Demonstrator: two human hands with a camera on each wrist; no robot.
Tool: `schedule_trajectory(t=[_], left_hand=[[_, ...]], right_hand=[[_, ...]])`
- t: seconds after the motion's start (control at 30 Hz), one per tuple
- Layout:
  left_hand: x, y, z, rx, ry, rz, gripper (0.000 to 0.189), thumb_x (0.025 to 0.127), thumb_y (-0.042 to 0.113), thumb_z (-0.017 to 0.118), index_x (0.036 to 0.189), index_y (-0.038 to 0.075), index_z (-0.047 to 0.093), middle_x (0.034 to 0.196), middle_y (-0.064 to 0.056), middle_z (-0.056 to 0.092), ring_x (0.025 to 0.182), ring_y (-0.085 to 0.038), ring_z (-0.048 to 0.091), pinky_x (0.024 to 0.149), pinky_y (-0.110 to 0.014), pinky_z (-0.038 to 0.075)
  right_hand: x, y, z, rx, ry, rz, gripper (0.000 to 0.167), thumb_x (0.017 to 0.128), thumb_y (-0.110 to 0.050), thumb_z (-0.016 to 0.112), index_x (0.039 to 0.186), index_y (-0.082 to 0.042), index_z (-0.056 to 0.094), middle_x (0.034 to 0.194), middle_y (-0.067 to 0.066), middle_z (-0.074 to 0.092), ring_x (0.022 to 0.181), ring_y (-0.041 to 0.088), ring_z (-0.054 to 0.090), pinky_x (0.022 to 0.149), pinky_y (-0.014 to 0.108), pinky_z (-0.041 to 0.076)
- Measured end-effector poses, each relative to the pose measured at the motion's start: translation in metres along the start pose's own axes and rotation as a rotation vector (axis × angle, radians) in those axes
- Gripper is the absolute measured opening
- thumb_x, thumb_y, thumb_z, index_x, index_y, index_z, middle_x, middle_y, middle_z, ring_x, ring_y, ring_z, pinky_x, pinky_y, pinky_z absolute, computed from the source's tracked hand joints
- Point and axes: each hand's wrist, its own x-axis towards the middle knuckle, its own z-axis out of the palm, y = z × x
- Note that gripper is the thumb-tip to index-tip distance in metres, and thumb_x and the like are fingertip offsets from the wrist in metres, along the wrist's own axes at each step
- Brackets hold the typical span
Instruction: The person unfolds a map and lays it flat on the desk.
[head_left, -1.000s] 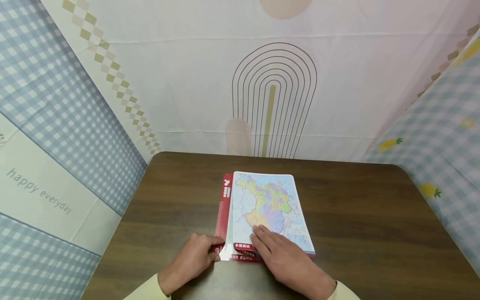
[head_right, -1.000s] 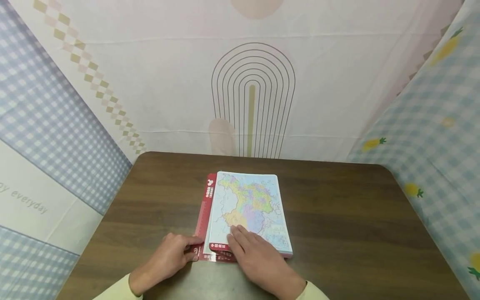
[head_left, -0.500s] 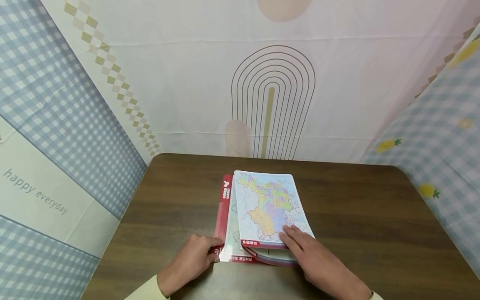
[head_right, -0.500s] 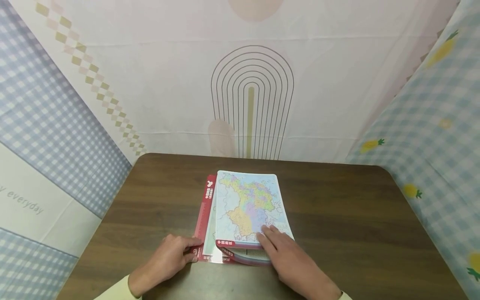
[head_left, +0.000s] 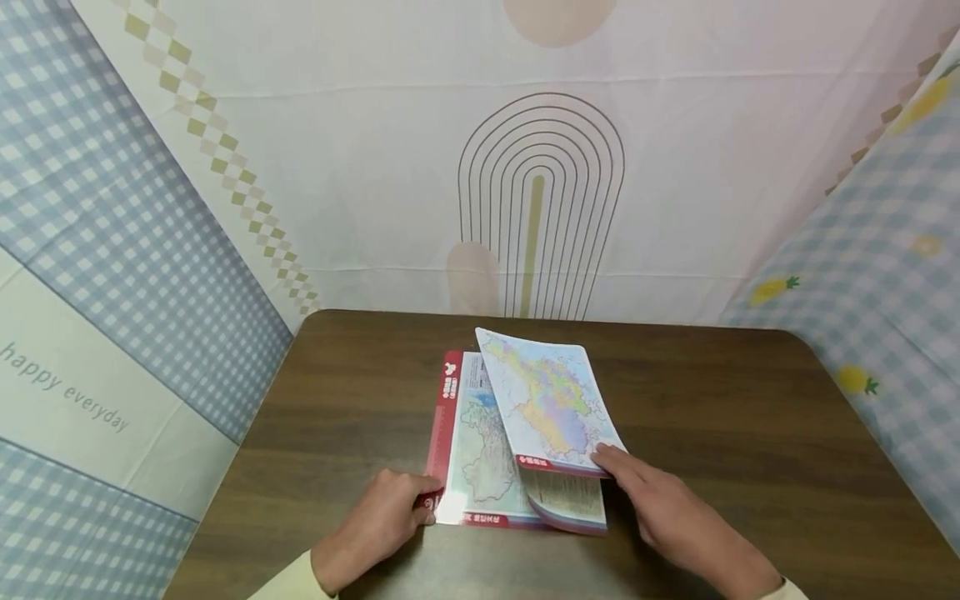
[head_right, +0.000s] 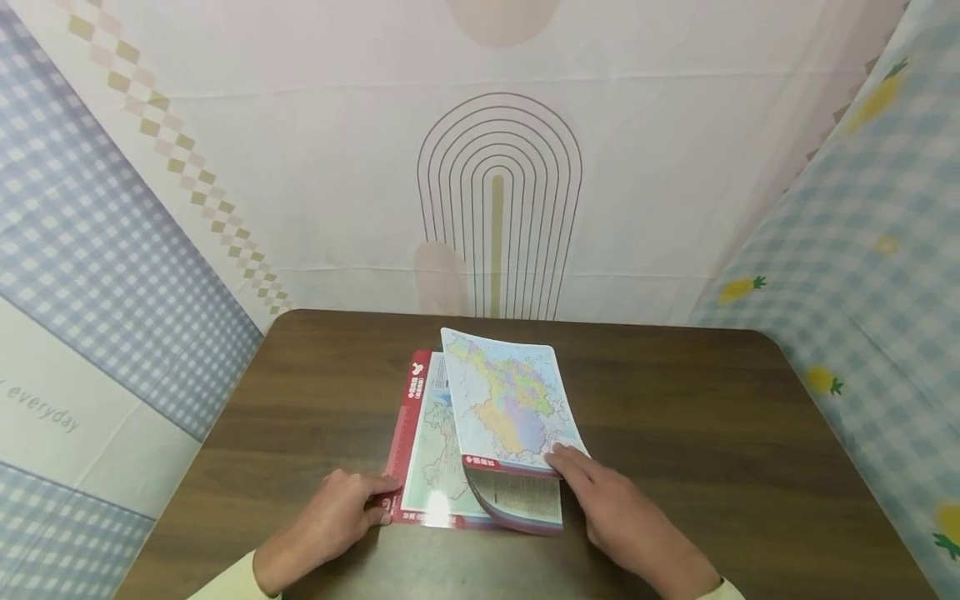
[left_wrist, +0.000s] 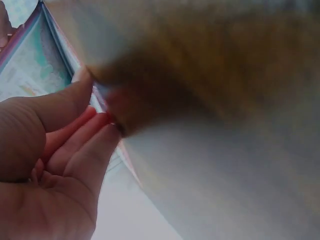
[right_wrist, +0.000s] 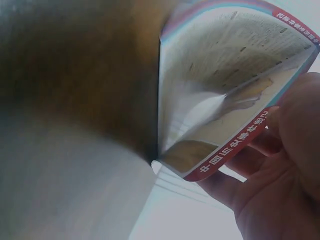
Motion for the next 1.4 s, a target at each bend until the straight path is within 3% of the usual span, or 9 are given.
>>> schedule_trajectory(t=[0.03, 0.13, 0.2, 0.27, 0.33, 0.7, 0.9, 1.0, 1.4], left_hand=[[0.0, -0.001, -0.002, 0.015, 0.004, -0.005, 0.035, 0.083, 0.015, 0.09, 0.117, 0.012, 0.082, 0.102, -0.001, 0.081, 0.073, -0.007, 0.06, 0.066, -0.025, 0.05], [-0.002, -0.007, -0.007, 0.056, 0.015, -0.032, 0.035, 0.082, 0.014, 0.09, 0.116, 0.013, 0.083, 0.102, -0.002, 0.081, 0.075, -0.008, 0.06, 0.067, -0.028, 0.05], [-0.004, -0.012, -0.011, 0.077, 0.017, -0.059, 0.036, 0.082, 0.014, 0.091, 0.117, 0.013, 0.082, 0.103, -0.002, 0.081, 0.075, -0.009, 0.059, 0.067, -0.028, 0.049], [-0.007, -0.016, -0.014, 0.086, 0.013, -0.09, 0.037, 0.082, 0.014, 0.091, 0.118, 0.013, 0.082, 0.104, -0.002, 0.081, 0.074, -0.009, 0.058, 0.067, -0.027, 0.049], [-0.009, -0.021, -0.018, 0.105, 0.018, -0.118, 0.038, 0.081, 0.013, 0.091, 0.118, 0.013, 0.082, 0.106, -0.003, 0.081, 0.075, -0.01, 0.059, 0.067, -0.028, 0.049], [-0.028, -0.053, -0.04, 0.205, 0.054, -0.223, 0.037, 0.082, 0.011, 0.09, 0.118, 0.01, 0.082, 0.104, -0.007, 0.081, 0.079, -0.018, 0.068, 0.072, -0.043, 0.057], [-0.034, -0.067, -0.049, 0.202, 0.036, -0.251, 0.041, 0.081, 0.013, 0.09, 0.121, 0.007, 0.08, 0.112, -0.012, 0.081, 0.088, -0.024, 0.074, 0.077, -0.048, 0.06], [-0.035, -0.067, -0.049, 0.202, 0.039, -0.265, 0.042, 0.081, 0.012, 0.091, 0.121, 0.007, 0.08, 0.112, -0.013, 0.081, 0.088, -0.024, 0.073, 0.076, -0.048, 0.06], [-0.033, -0.062, -0.047, 0.224, 0.036, -0.265, 0.043, 0.081, 0.011, 0.09, 0.122, 0.004, 0.079, 0.115, -0.02, 0.079, 0.1, -0.035, 0.077, 0.082, -0.052, 0.06]], right_hand=[[-0.001, 0.002, -0.003, -0.003, 0.015, 0.0, 0.061, 0.111, -0.025, 0.012, 0.149, -0.006, 0.056, 0.147, 0.01, 0.065, 0.124, 0.025, 0.07, 0.108, 0.014, 0.045], [-0.004, 0.008, -0.013, 0.012, 0.056, 0.005, 0.047, 0.106, -0.006, 0.04, 0.149, -0.007, 0.056, 0.145, 0.009, 0.066, 0.118, 0.02, 0.071, 0.106, 0.006, 0.04], [-0.008, 0.011, -0.021, 0.009, 0.071, 0.015, 0.068, 0.085, 0.011, 0.056, 0.15, -0.008, 0.056, 0.145, 0.008, 0.066, 0.114, 0.015, 0.071, 0.099, 0.007, 0.045], [-0.012, 0.015, -0.029, 0.012, 0.084, 0.03, 0.093, 0.062, 0.019, 0.058, 0.15, -0.009, 0.056, 0.144, 0.007, 0.066, 0.108, 0.01, 0.068, 0.091, 0.01, 0.048], [-0.017, 0.018, -0.035, 0.015, 0.091, 0.05, 0.1, 0.056, 0.022, 0.059, 0.151, -0.009, 0.056, 0.145, 0.007, 0.066, 0.105, 0.006, 0.064, 0.086, 0.011, 0.047], [-0.055, 0.029, -0.057, -0.051, 0.075, 0.14, 0.1, 0.058, 0.017, 0.063, 0.154, -0.009, 0.053, 0.151, 0.003, 0.061, 0.104, -0.008, 0.051, 0.08, 0.008, 0.043], [-0.073, 0.038, -0.06, -0.164, 0.096, 0.13, 0.092, 0.06, 0.008, 0.062, 0.15, -0.006, 0.056, 0.144, 0.007, 0.065, 0.103, 0.008, 0.066, 0.079, 0.015, 0.049], [-0.086, 0.047, -0.063, -0.21, 0.082, 0.114, 0.091, 0.057, 0.003, 0.063, 0.148, -0.003, 0.056, 0.137, 0.012, 0.068, 0.094, 0.02, 0.07, 0.074, 0.023, 0.051], [-0.138, 0.072, -0.071, -0.242, -0.082, 0.246, 0.108, 0.05, 0.009, 0.088, 0.149, -0.007, 0.05, 0.135, 0.013, 0.067, 0.082, 0.015, 0.07, 0.067, 0.032, 0.055]])
